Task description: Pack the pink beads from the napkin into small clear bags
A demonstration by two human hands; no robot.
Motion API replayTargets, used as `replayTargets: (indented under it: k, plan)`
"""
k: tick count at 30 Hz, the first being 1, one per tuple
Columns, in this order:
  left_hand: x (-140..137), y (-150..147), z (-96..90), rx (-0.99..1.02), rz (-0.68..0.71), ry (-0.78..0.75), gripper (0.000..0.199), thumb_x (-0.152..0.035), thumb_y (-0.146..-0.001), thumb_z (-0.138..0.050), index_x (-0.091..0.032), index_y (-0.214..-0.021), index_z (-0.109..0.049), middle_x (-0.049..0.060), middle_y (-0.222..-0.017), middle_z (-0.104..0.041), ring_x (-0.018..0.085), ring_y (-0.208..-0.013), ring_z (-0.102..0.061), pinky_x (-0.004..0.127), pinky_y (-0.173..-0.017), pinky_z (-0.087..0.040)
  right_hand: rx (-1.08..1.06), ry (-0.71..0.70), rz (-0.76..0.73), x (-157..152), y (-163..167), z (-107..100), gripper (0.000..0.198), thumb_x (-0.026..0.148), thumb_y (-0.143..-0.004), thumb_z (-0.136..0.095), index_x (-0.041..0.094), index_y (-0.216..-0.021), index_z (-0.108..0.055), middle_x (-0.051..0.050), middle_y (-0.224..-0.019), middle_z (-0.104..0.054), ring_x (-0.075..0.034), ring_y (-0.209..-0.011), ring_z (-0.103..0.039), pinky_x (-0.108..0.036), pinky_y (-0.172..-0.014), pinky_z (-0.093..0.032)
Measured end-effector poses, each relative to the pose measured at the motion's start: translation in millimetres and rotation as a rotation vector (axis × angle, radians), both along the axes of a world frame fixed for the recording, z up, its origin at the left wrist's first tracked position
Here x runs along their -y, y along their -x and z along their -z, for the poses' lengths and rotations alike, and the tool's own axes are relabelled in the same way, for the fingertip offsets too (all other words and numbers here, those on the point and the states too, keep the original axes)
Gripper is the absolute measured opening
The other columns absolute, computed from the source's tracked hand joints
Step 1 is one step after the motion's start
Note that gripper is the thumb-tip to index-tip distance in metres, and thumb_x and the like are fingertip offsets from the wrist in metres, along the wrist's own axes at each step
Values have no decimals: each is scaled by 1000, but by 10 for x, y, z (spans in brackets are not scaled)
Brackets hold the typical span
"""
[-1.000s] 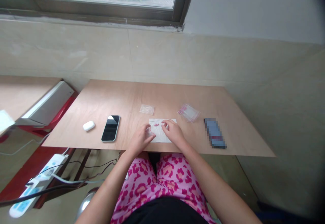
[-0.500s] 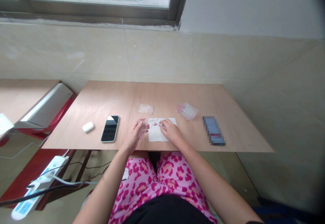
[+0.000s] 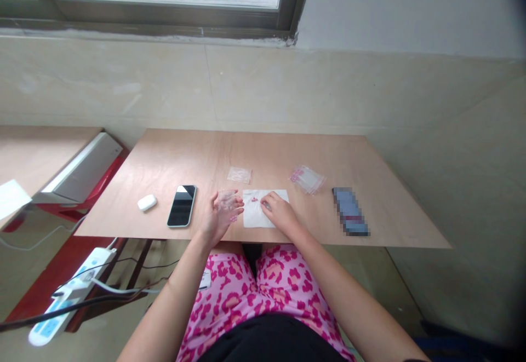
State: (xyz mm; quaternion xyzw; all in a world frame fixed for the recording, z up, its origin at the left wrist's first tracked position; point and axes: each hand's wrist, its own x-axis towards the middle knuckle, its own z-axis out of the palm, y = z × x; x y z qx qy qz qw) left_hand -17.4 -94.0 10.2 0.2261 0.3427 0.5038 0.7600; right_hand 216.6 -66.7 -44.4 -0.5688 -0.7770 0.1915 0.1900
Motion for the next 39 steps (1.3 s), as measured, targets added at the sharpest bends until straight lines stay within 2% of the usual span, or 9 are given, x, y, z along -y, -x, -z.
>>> replayTargets:
  k: [8,16,23,27,30,33,36,39]
  plan:
    - [-4,6,25,-66,22,-25,60,-66,-94,-43,-16,-119,-65,14,-106,-72,29,-99,-70,42,-85,-55,-46,-3,6,-8,-5,-14,12,22,-97,-58,21,-98,-71,-6,-104,-68,-18,-93,-65,-27,-86,-48]
    - [3,-6,3,-22,2,-9,53,-61,-95,-46,-16,-114,-68,12,-99,-72,28,-95,-70,41,-83,-55,-51,1,18,-4,1,-18,12,23,-98,-58,21,-97,-70,-6,-104,-68,-18,-94,-66,-26,-86,-48]
    - [-40,-53,219,-169,-62,-92,44,-58,-94,-56,-18,-110,-67,8,-98,-71,23,-98,-67,35,-86,-52,-54,4,20,-6,5,-46,13,23,-97,-58,20,-97,-71,-7,-105,-69,-18,-94,-66,-27,-85,-48]
    - [-34,-52,271,-229,-48,-71,48,-61,-95,-55,-18,-115,-65,9,-100,-72,24,-98,-68,36,-86,-52,-89,-3,20,-6,1,-54,13,22,-96,-58,20,-96,-70,-7,-104,-70,-19,-94,-66,-28,-85,-48]
    - [-6,-53,226,-396,-24,-137,44,-58,-96,-56,-19,-115,-65,9,-104,-72,24,-102,-68,35,-88,-52,-168,-8,24,-12,4,-81,12,21,-94,-59,20,-93,-71,-7,-100,-71,-19,-93,-66,-28,-85,-49]
    - [18,-63,198,-630,17,-312,37,-51,-96,-61,-21,-117,-64,7,-106,-71,22,-99,-67,33,-87,-52,-307,26,32,-32,17,-119,13,23,-92,-59,19,-90,-71,-6,-93,-73,-18,-83,-65,-28,-78,-48]
    - [26,-69,251,-866,24,-443,41,-46,-92,-68,-22,-124,-60,6,-109,-69,20,-89,-67,33,-83,-52,-477,112,78,-60,43,-140,20,33,-92,-60,19,-91,-73,-5,-88,-74,-17,-72,-61,-27,-69,-47]
    - [34,-68,346,-1053,14,-512,47,-44,-89,-73,-21,-127,-58,8,-116,-68,21,-92,-67,35,-86,-53,-653,179,144,-58,108,-169,28,42,-91,-60,17,-92,-73,-5,-86,-74,-17,-69,-61,-27,-65,-46]
